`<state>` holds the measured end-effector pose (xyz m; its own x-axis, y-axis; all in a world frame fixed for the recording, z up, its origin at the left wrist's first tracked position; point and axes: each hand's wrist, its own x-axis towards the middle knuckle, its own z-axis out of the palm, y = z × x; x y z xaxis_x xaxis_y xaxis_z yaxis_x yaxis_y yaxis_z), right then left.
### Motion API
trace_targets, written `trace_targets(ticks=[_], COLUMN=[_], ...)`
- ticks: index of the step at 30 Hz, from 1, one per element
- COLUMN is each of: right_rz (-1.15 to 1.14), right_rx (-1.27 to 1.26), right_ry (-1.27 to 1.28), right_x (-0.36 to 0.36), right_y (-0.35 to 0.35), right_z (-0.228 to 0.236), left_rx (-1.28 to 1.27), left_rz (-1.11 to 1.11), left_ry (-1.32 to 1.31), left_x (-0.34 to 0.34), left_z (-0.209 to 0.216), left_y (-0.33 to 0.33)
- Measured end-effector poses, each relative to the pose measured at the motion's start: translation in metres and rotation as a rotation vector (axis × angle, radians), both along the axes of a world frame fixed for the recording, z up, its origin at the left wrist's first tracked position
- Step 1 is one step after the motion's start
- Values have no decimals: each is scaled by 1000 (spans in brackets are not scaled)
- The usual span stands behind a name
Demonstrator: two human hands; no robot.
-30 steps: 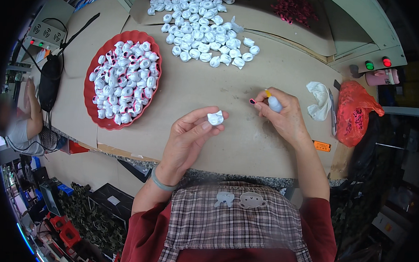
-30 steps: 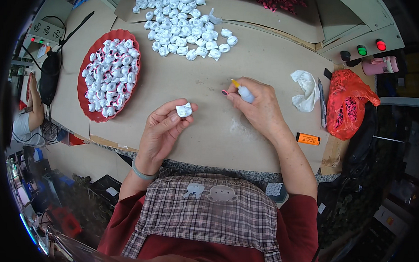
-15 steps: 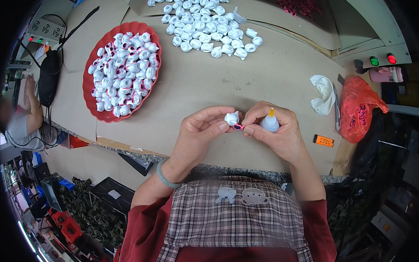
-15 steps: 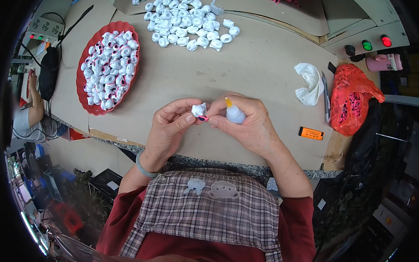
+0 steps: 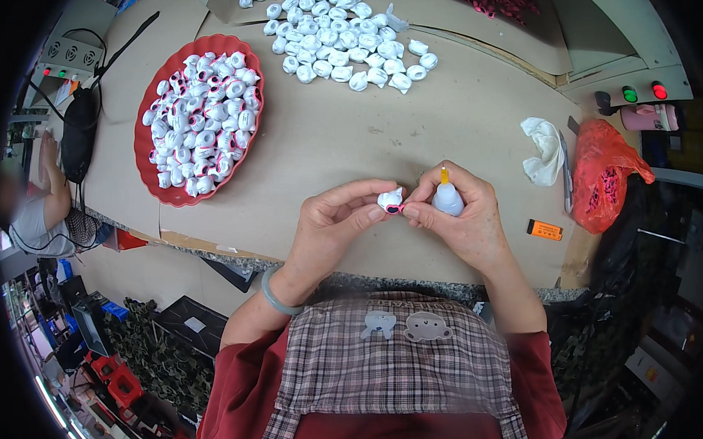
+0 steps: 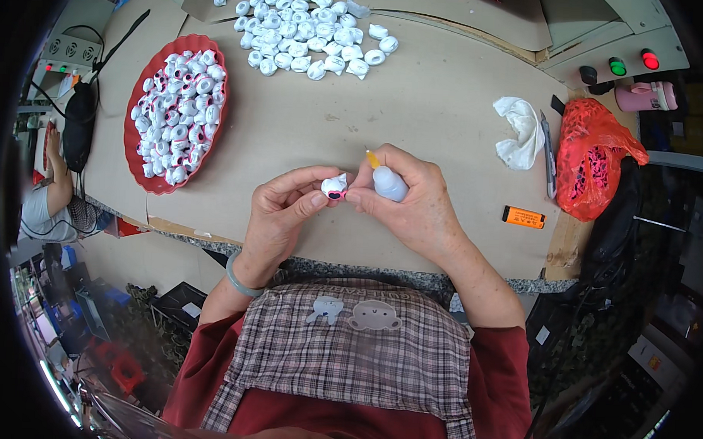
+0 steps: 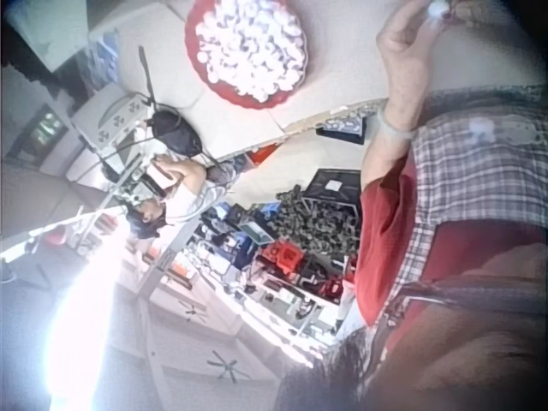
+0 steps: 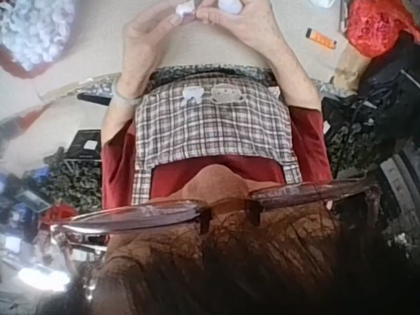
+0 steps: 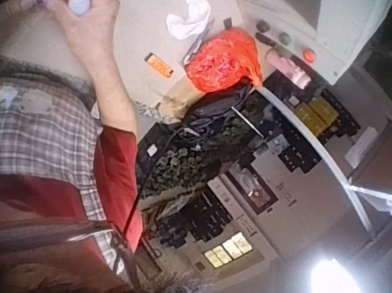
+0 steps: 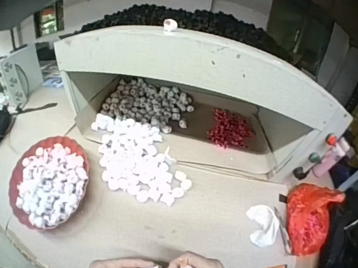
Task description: Use a glue bottle to attach small decorative pink inserts into white plastic cat-shaped toy figurines.
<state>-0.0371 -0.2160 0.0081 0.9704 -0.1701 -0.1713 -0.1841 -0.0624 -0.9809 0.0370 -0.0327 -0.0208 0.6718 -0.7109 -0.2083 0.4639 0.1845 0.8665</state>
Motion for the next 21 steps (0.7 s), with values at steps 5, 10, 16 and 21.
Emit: trace_targets(ticks=[5, 10, 16, 21], right_rz=[-90, -150, -172, -219], right_rx=[-105, -212, -265, -273], right_ry=[5, -57, -119, -147], right_x=[-3, -6, -6, -5], right_y=[7, 17, 19, 24], right_z=[-6, -11, -16, -23], left_rx=[36, 68, 68, 69], left_rz=[9, 25, 42, 91], left_ry=[-113, -216, -245, -295], left_x=[-2, -5, -9, -11], left_z=[-1, -4, -7, -11], left_y=[-2, -4, -5, -5])
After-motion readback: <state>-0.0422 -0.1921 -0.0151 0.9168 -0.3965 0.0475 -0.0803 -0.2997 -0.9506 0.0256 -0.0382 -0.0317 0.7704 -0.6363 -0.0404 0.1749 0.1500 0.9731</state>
